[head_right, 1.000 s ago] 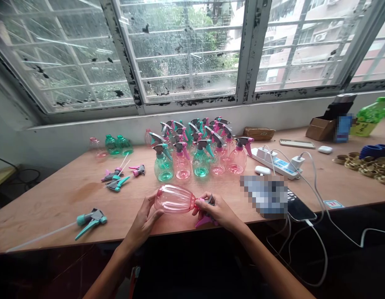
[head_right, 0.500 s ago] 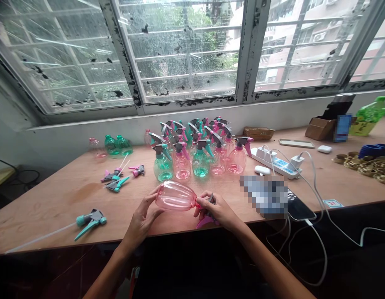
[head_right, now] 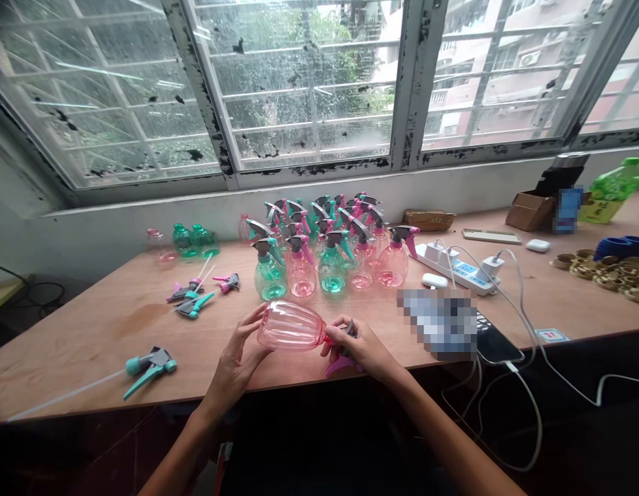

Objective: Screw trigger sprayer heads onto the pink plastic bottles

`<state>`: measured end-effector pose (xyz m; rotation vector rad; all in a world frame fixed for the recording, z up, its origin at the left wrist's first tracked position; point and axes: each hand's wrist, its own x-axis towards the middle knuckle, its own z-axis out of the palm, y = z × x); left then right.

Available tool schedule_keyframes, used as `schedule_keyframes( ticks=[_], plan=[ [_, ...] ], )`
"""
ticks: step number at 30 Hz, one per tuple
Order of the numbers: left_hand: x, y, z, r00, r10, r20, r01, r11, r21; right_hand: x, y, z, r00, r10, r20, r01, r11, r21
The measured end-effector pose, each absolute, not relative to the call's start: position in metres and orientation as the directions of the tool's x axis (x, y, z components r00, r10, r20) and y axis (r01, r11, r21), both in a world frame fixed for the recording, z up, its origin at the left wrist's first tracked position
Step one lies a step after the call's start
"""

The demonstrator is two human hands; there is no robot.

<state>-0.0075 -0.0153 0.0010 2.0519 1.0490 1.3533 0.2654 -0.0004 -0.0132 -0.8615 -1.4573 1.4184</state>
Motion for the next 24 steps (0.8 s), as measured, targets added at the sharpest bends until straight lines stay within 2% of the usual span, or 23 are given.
schedule_keyframes(
  ticks=[9, 17, 24],
  plan=[
    [-0.0073, -0.0206, 0.0038, 0.279, 0.810, 0.516, 0.354, -0.586, 0.729, 0.2645, 0.0015, -0.0164, -0.326, 0.936, 0.131, -0.190, 0.070, -0.979],
    [-0.0053, -0.0160, 0.0026, 0.248, 0.776, 0.580, 0.409, -0.626, 0.664, 0.2655, 0.0008, -0.0135, -0.313, 0.942, 0.124, -0.253, 0.043, -0.966],
    [-0.0056, -0.0199, 0.0056, 0.262, 0.866, 0.426, 0.487, -0.500, 0.716, 0.2646, -0.0015, -0.0121, -0.327, 0.934, 0.143, -0.170, 0.091, -0.981]
  ],
)
